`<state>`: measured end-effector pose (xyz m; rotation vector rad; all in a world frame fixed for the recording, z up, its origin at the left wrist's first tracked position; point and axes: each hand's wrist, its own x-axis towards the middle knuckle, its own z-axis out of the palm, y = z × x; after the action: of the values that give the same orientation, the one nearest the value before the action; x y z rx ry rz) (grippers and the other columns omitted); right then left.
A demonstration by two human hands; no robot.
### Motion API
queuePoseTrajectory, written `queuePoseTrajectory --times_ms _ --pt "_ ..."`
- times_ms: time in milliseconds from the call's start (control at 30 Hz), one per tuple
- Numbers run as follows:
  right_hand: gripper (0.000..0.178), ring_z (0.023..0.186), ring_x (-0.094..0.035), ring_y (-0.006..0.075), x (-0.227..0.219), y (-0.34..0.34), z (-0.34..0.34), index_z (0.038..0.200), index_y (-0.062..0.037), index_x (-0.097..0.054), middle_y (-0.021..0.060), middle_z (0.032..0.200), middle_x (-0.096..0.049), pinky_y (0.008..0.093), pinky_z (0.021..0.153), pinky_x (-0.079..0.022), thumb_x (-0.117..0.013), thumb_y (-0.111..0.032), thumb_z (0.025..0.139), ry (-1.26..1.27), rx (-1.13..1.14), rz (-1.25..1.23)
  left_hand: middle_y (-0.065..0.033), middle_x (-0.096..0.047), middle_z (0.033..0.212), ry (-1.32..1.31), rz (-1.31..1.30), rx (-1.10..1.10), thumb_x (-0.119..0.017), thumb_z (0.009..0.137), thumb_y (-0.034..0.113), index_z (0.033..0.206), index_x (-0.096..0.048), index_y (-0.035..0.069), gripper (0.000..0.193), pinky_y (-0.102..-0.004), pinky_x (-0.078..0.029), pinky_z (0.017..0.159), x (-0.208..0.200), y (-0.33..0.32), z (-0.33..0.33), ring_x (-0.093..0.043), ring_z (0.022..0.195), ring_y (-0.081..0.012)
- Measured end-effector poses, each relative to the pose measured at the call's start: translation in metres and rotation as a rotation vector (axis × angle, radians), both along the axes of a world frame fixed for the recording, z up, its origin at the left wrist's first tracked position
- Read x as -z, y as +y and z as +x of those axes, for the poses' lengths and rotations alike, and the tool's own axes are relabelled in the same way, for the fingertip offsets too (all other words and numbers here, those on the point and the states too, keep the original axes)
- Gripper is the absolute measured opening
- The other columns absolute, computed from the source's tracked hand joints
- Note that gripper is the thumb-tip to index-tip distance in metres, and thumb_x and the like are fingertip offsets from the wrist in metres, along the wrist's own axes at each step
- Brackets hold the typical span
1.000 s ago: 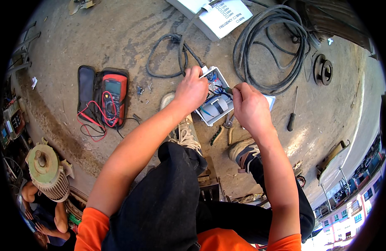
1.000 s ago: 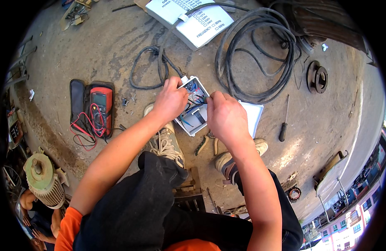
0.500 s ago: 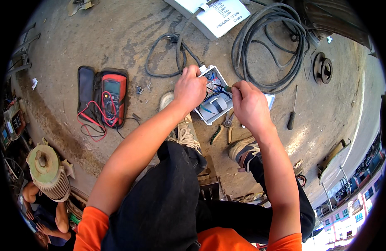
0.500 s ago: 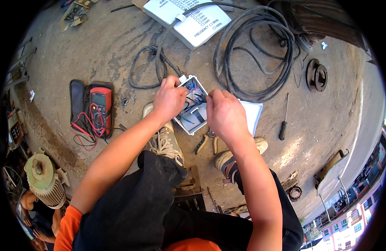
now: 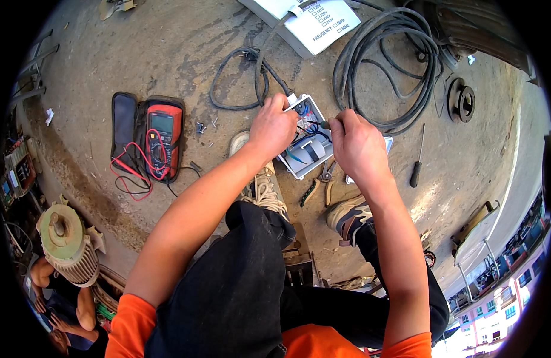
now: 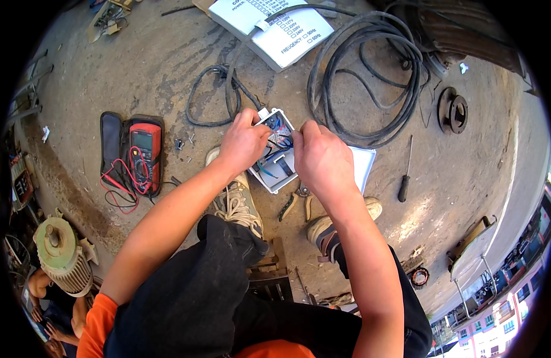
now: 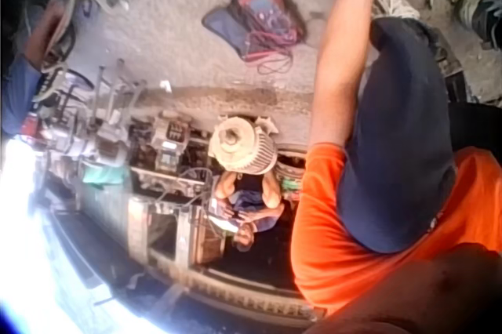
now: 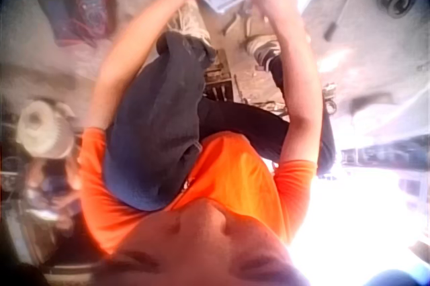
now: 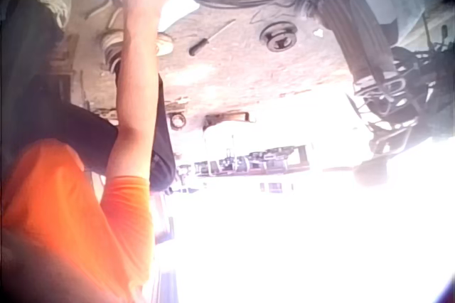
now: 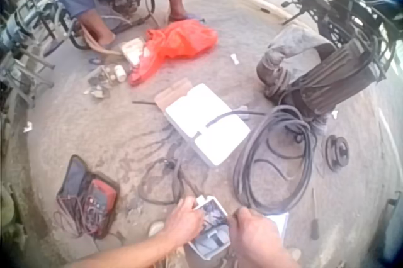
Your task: The person sits on a stool and works on an open white electrical box placed on the floor. They use pliers to strip and cut wires, a screwdriver to tighten connections inside the box, and a multimeter to test the circuit.
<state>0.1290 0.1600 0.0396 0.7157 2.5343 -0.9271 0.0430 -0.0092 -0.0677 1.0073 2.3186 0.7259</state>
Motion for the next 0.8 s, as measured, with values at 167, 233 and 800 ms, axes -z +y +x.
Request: queuePoseTrajectory --times_ms 167,233,800 --pt "0.023 0.089 -0.065 0.0398 -0.003 -0.005 0.003 0.104 -0.0034 -0.062 0.0197 0.092 -0.063 0.0474 0.077 -0.053 -0.071 -0.018 0.089 0.264 -0.031 0.017 -0.0128 -0.057 0.106 -0.009 -0.005 0.003 -0.066 0.084 0.011 0.08 -0.073 0.004 0.011 -0.043 -0.052 0.088 0.0 0.001 0.001 -0.058 0.103 -0.033" --pt "0.022 0.09 -0.065 0.0396 -0.013 -0.009 -0.002 0.105 -0.0033 -0.062 0.0197 0.093 -0.063 0.0474 0.077 -0.053 -0.07 -0.014 0.088 0.148 0.001 0.057 -0.0127 -0.058 0.106 0.006 0.005 0.002 -0.066 0.083 0.011 0.08 -0.073 0.004 0.01 -0.043 -0.052 0.088 0.001 -0.001 0.0 -0.058 0.103 -0.0331" --pt "0.03 0.066 -0.066 0.0164 0.009 0.024 -0.019 0.092 0.0012 -0.071 0.0111 0.071 -0.072 0.0316 0.068 -0.054 -0.076 -0.028 0.087 0.203 0.542 -0.252 -0.0115 -0.057 0.1 0.035 0.139 -0.017 -0.073 0.081 0.008 0.086 -0.074 0.002 0.008 -0.0412 -0.053 0.082 0.007 -0.006 0.0 -0.061 0.095 -0.0308"
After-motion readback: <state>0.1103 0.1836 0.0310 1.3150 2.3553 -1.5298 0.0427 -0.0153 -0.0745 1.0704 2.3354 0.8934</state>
